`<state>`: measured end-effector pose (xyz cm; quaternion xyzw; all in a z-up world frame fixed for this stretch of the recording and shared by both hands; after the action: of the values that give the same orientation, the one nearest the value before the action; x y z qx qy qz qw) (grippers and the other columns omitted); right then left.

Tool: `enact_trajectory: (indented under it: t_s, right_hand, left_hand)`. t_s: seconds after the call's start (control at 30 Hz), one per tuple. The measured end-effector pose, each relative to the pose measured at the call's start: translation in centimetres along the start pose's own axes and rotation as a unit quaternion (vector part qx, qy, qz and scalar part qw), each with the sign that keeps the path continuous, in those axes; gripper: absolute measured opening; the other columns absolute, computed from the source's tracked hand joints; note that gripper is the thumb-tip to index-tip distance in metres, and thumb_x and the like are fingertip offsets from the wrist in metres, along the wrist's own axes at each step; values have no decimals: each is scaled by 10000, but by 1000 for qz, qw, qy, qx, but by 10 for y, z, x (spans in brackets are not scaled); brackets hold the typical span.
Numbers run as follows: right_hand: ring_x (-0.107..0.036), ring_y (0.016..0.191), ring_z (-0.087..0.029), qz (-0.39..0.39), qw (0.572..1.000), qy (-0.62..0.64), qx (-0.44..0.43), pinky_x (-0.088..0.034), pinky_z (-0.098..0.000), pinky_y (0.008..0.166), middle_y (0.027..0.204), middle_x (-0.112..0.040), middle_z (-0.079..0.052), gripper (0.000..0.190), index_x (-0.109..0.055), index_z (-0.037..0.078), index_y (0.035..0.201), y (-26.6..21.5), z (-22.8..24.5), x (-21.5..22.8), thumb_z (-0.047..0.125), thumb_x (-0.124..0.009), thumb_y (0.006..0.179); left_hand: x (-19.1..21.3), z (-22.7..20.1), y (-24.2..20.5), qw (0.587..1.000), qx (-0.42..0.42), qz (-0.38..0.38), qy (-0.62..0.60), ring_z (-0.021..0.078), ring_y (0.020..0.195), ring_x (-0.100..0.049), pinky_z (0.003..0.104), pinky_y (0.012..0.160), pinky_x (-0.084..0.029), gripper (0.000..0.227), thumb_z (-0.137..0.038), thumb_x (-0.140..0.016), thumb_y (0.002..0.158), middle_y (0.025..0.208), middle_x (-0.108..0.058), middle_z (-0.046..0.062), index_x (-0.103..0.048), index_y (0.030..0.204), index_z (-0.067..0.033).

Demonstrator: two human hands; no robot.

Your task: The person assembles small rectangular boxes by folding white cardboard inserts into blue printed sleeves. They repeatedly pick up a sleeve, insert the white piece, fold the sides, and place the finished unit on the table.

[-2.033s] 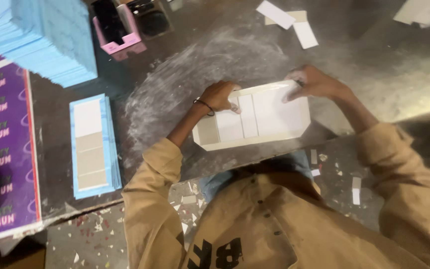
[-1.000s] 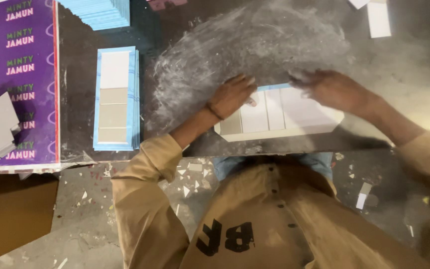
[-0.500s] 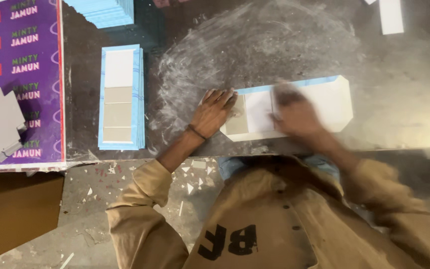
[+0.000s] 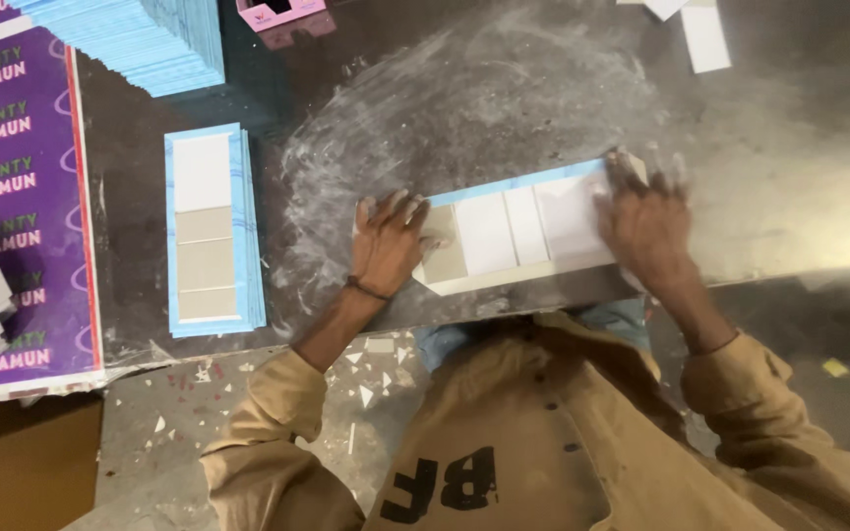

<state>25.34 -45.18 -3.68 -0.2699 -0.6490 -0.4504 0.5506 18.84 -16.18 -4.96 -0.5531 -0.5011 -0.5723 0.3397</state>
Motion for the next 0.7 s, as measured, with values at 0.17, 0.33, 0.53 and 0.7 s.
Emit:
enact_trajectory:
  t_s: [0.17,0.33,0.53,0.7]
  right_hand:
    - [-491,1420,-430,65,988,97,-96,-236,-558,1290,1467,-612,-199,506,-531,105,1545,6,-25,5,334,-509,1094]
    - [-462,1325,-414,-141,954,231,-128,-355,-518,1173,1544,-539,-262,521,-426,-15,1574,-37,-46,61,246,-468,1125]
    - [-524,1400,-347,-102,837,477,-248,-445,-472,1149,1521,-523,-259,487,-459,-51,1531,-127,-51,42,239,-482,1141]
    - [-686,1110,-402,148,619,715,-289,-566,-509,997,1248,-723,-289,618,-653,-49,1381,-151,21,-17,443,-410,1099]
  left_hand:
    - [14,-8,1,999,9,-31,-13,252,1308,-544,509,1072,-365,628,-411,-806,783,1296,-667,62,-649,1298,-86]
    - [12,-2,14,999,37,5,-22,308,1204,-545,512,991,-373,777,-413,-862,658,1223,-658,125,-598,1295,-55]
    - [-51,10,41,938,87,265,-207,264,1005,-638,407,879,-497,603,-438,-851,758,1066,-701,135,-658,1152,-24]
    - [-75,-8,29,772,152,380,-486,246,774,-614,391,660,-443,502,-495,-712,947,936,-718,154,-784,1110,-26]
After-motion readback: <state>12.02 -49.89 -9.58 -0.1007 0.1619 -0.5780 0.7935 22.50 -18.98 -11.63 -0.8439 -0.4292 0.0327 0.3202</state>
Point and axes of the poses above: each hand's wrist, its own y-axis towards the middle knuckle, its own x-axis out of the back of the hand, z = x × y, the point moved 10 cm from there along y, towards the middle knuckle
